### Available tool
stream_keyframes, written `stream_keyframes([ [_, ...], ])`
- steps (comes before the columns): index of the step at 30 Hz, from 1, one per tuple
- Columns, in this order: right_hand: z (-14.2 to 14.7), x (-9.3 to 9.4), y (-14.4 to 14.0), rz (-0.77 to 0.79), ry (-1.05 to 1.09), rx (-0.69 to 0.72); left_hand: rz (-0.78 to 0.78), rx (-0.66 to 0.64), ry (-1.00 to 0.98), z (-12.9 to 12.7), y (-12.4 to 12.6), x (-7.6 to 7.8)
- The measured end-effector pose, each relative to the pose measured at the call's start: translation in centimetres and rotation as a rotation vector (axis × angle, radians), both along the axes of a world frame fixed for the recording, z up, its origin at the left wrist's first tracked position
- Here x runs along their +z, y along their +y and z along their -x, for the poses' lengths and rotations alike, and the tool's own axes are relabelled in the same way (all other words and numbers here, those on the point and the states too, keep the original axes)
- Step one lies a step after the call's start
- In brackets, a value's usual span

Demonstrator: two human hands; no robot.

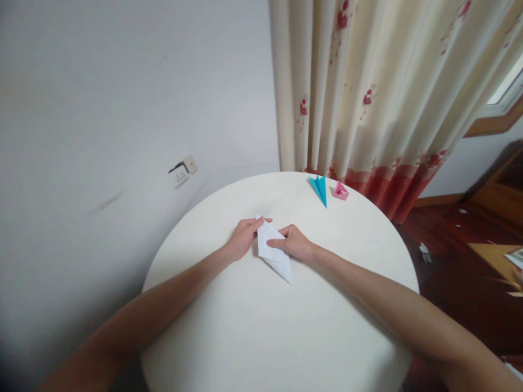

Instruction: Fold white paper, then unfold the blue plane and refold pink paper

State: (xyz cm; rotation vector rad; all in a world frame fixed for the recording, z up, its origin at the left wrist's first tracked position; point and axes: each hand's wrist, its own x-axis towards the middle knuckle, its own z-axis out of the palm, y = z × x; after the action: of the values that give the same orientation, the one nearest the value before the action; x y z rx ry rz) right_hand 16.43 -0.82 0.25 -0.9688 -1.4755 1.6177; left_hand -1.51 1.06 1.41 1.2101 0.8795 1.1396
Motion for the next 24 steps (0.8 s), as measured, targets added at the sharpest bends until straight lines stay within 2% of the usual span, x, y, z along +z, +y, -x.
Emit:
stream_keyframes([
  [6,-0.1,0.8,-0.4,-0.003,-0.035,0.005,0.072,0.092,-0.130,0.5,0.3,1.0],
  [9,-0.1,0.5,0.0,-0.004,-0.010,-0.077,0.110,0.019,-0.170,0.2,0.1,1.0],
  [12,0.0,-0.1,0.6,-0.047,-0.003,-0.152,0.093,-0.044,-0.102,-0.4,-0.3,0.4],
  [16,0.3,-0.9,1.1,-0.150,-0.025,-0.172,-0.007,-0.020,-0.015,-1.2,-0.7,-0.3],
  [20,0.5,-0.9,0.9,-0.258,-0.094,-0.151,-0.048,0.011,0.034,-1.4,-1.0,-0.1],
  [24,0.4,-0.6,0.6,-0.292,-0.142,-0.125,-0.069,0.012,0.050,-1.3,-1.2,0.2],
])
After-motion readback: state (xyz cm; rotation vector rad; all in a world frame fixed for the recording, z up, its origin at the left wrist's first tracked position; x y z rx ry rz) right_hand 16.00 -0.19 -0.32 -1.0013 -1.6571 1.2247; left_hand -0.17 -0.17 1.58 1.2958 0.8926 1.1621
